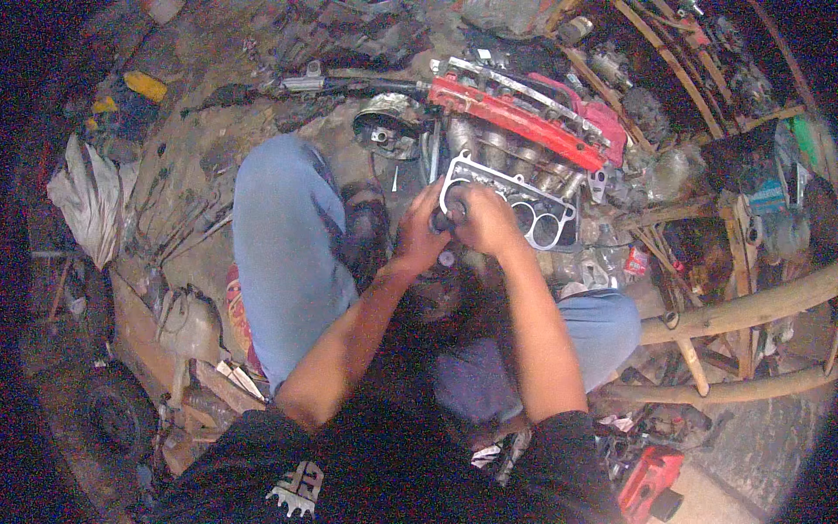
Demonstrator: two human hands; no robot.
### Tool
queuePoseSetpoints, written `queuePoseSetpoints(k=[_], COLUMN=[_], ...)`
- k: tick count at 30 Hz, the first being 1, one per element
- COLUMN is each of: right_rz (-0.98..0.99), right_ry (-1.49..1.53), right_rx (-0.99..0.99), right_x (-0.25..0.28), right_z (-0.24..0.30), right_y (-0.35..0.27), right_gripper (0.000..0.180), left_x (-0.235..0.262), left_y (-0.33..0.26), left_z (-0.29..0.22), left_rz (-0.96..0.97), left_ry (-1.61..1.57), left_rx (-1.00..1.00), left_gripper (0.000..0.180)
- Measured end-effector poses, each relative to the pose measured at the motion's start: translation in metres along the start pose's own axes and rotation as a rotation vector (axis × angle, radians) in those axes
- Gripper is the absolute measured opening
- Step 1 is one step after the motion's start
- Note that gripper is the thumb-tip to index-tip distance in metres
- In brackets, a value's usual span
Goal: The person sits on the floor and works on a disassembled engine block. They place a head gasket onto the engine block, align it, and use a tool to clean or scrape the surface around the gasket and cylinder openings.
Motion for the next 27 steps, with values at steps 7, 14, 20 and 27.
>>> queuePoseSetpoints(k=[7, 14, 20, 27], right_rz=[0.034, 0.047, 0.001, -0.268], right_ry=[-0.037, -0.057, -0.003, 0.241], right_rx=[-0.036, 0.000, -0.021, -0.108], right_x=[0.001, -0.003, -0.003, 0.005], right_z=[-0.002, -0.007, 0.001, -0.009], right_y=[0.001, 0.004, 0.002, 0.005], right_gripper=[0.029, 0.025, 0.023, 0.021], left_x=[0.001, 0.001, 0.000, 0.006], left_y=[0.001, 0.000, -0.001, 0.005], left_z=[-0.004, -0.003, 0.003, -0.012], left_rz=[-0.002, 0.000, -0.007, 0.037], left_ry=[-0.032, -0.027, 0.016, -0.047], left_rx=[-0.020, -0.008, -0.021, -0.010], left_gripper=[0.092, 0.092, 0.094, 0.091])
Point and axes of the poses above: each hand's wrist, its own y-axis towards the middle knuckle, its own x-axis out of the back of the hand, z = x × y, the point moved 2 cm from there along y, towards the middle knuckle, and after that the axes turned 3 degrees about -x, right-handed, at the moved point
